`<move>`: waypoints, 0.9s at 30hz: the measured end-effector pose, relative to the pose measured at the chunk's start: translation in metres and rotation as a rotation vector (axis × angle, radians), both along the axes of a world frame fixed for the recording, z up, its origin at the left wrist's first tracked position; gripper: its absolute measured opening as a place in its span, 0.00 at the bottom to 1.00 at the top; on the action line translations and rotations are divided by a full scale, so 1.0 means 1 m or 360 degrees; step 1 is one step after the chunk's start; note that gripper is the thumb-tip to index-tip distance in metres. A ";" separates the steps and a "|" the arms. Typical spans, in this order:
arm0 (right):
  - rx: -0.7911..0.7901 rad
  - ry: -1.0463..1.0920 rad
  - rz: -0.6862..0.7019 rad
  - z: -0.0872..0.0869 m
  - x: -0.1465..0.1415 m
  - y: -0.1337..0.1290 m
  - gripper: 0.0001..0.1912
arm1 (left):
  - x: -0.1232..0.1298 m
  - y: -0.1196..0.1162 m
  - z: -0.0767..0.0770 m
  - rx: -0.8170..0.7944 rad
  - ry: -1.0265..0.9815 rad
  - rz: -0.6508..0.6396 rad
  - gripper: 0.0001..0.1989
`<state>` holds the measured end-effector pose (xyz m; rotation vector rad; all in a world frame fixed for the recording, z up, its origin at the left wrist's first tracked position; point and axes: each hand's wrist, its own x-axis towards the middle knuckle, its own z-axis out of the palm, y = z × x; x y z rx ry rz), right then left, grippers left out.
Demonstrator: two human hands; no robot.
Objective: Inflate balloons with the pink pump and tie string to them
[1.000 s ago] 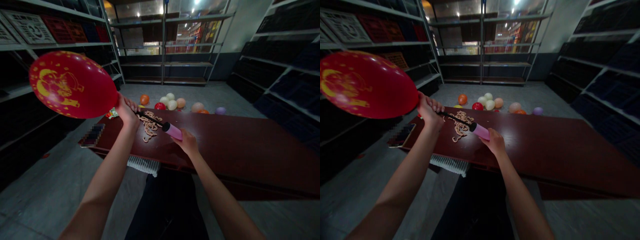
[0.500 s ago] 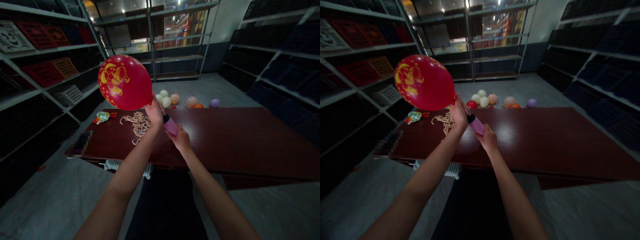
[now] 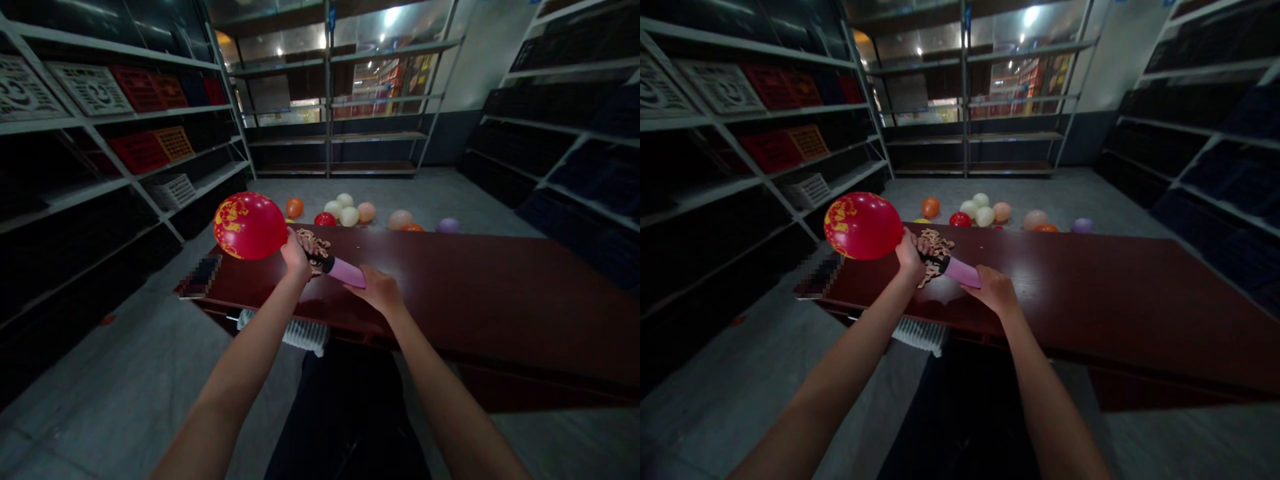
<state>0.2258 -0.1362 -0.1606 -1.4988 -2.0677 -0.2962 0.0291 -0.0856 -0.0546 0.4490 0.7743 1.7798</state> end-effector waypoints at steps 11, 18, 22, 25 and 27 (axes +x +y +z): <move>0.0130 -0.0206 0.0251 0.001 -0.004 0.001 0.22 | -0.115 -0.027 0.018 -0.0058 -0.0162 0.0167 0.25; -0.0011 0.0154 0.0097 0.000 0.001 0.006 0.26 | -0.076 -0.024 0.064 0.0292 -0.0033 0.0328 0.30; -0.0073 0.0289 -0.0027 0.000 0.004 0.008 0.26 | -0.035 -0.006 0.083 0.0358 -0.0025 0.0347 0.30; -0.0099 0.0355 -0.0063 0.000 0.005 0.010 0.24 | 0.000 0.010 0.081 0.0378 0.0097 0.0289 0.29; -0.0107 0.0404 -0.0105 0.000 0.005 0.011 0.24 | 0.027 0.017 0.070 0.0368 0.0169 0.0221 0.29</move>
